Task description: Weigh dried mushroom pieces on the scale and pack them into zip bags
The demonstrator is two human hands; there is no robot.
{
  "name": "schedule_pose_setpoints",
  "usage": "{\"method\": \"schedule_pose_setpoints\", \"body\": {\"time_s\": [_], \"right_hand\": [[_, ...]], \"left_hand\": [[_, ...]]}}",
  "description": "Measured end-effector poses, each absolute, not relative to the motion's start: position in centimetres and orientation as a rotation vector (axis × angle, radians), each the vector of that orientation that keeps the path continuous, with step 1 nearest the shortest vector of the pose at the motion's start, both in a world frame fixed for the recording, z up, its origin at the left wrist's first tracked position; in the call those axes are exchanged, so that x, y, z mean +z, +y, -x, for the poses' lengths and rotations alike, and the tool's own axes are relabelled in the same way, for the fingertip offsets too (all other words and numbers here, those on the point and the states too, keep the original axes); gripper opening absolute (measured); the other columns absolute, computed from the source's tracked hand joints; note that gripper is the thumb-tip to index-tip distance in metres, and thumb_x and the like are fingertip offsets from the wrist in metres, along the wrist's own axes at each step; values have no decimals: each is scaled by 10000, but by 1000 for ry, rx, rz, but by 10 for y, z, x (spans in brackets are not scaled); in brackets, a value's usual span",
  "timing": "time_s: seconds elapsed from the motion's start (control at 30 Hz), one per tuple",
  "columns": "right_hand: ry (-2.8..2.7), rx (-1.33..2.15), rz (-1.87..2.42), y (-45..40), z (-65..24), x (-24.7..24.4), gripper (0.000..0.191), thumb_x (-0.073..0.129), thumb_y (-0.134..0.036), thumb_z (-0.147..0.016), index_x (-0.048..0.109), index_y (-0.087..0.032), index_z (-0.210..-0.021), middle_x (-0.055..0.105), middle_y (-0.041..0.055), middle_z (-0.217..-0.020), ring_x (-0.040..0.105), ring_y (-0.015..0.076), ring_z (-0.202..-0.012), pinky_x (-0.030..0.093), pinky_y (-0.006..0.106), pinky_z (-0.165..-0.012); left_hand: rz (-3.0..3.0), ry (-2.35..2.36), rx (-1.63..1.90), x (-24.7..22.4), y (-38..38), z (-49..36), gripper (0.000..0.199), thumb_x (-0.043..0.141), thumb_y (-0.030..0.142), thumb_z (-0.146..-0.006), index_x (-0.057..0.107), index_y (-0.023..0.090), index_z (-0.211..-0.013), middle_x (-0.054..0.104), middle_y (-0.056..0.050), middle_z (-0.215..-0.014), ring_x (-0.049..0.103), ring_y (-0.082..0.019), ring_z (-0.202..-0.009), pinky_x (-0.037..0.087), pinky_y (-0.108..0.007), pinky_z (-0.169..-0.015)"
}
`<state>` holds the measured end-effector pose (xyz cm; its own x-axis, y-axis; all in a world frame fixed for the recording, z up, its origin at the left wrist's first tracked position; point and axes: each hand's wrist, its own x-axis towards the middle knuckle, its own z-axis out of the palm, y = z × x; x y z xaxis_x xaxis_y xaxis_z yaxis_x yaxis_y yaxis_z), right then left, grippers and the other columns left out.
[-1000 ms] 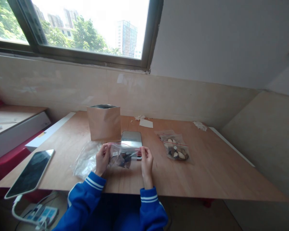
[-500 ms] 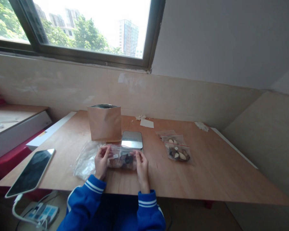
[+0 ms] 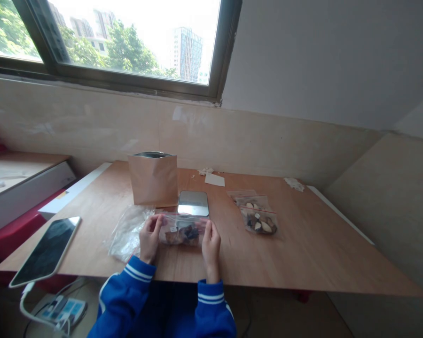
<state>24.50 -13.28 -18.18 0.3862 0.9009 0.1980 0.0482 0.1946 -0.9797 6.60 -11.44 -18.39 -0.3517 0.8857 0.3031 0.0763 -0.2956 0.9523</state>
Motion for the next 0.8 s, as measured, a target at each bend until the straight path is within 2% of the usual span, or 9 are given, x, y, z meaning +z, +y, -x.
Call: {"method": "schedule_pose_setpoints", "body": {"time_s": [0.43,0.8], "right_hand": [[-940,614,1255,-141,-241,-177,465,517,-625,-838,635,-177,-795,730,93,-797,679,217,-734,548,328,-696],[-903,780,1191,-144,-241,-177,392,608,-576,-801,654,-196,-883,736,66,-867,683,228,-826,534,345,-776]], "left_hand": [[-1303,1337,1735,-186,-116,-67,296,602,468,-844,649,176,-861,663,-32,-790,632,-161,-739,514,-277,-710],[-1277,1146,1620,-185,-115,-67,256,677,420,-801,669,173,-869,683,-44,-842,646,-176,-811,514,-282,-764]]}}
